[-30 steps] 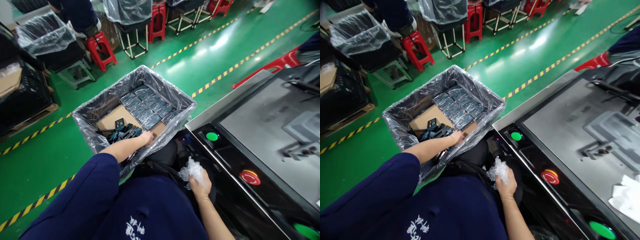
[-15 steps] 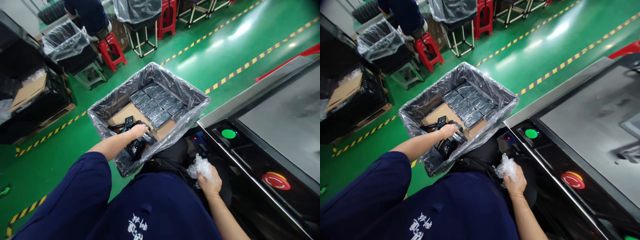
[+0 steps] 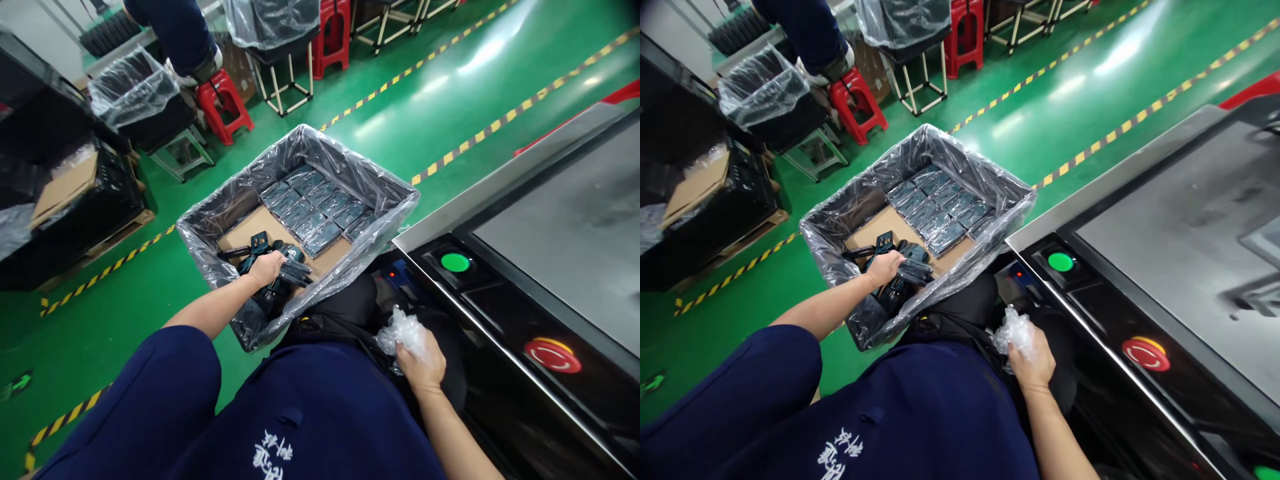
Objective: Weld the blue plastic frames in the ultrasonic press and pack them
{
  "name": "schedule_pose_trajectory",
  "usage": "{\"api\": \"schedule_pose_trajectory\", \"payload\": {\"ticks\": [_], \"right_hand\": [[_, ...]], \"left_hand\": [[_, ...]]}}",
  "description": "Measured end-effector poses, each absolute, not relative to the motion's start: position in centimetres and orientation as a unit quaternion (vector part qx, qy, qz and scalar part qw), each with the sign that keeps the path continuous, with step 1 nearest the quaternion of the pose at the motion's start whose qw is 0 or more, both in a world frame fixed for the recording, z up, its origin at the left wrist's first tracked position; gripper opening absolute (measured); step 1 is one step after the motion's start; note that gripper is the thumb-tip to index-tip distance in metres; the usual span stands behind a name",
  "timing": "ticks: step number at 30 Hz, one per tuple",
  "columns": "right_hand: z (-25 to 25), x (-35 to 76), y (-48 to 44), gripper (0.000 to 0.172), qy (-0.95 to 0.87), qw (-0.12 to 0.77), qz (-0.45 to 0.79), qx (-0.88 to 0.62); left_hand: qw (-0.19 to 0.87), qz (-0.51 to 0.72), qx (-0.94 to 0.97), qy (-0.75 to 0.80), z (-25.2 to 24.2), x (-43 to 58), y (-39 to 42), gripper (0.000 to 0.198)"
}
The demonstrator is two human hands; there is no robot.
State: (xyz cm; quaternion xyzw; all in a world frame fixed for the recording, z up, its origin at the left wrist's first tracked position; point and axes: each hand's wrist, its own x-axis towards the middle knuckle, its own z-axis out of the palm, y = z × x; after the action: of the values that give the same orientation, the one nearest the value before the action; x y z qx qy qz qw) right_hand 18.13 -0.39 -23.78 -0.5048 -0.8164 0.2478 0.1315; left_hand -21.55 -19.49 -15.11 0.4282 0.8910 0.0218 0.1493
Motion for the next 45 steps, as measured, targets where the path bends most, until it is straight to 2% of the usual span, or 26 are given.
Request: {"api": "schedule_pose_trajectory", "payload": {"ticks": [22, 31, 36, 39, 42, 45], "right_hand": [[-24.0, 18.1, -0.5, 0.058, -0.823, 0.108, 0.241, -0.503], [-23.6, 18.0, -0.6, 0.060, -0.805, 0.099, 0.270, -0.519], [-23.5, 17.8, -0.2, 0.062, -0.738, 0.119, 0.317, -0.584], [-21.1, 16.6, 0.6, 0.062, -0.666, 0.143, 0.382, -0.624], [-16.4, 13.8, 1.1, 0.065, -0.582, 0.174, 0.549, -0.574], [-11.4, 10.6, 0.3, 0.066, -0.517, 0.129, 0.751, -0.390]], "left_hand": [[-0.013, 0.077, 0.430, 0.899, -8.6, -22.4, -24.3, 0.032], [-0.165, 0.132, 0.394, 0.895, -5.3, -22.4, -24.9, 0.044], [-0.103, 0.124, 0.474, 0.866, -2.2, -21.4, -23.4, 0.044], [-0.034, 0.141, 0.552, 0.821, 0.0, -19.8, -22.0, 0.037], [0.054, 0.179, 0.656, 0.731, 1.8, -17.3, -19.9, 0.032], [0.111, 0.247, 0.705, 0.656, 1.5, -14.1, -16.8, 0.032]]}}
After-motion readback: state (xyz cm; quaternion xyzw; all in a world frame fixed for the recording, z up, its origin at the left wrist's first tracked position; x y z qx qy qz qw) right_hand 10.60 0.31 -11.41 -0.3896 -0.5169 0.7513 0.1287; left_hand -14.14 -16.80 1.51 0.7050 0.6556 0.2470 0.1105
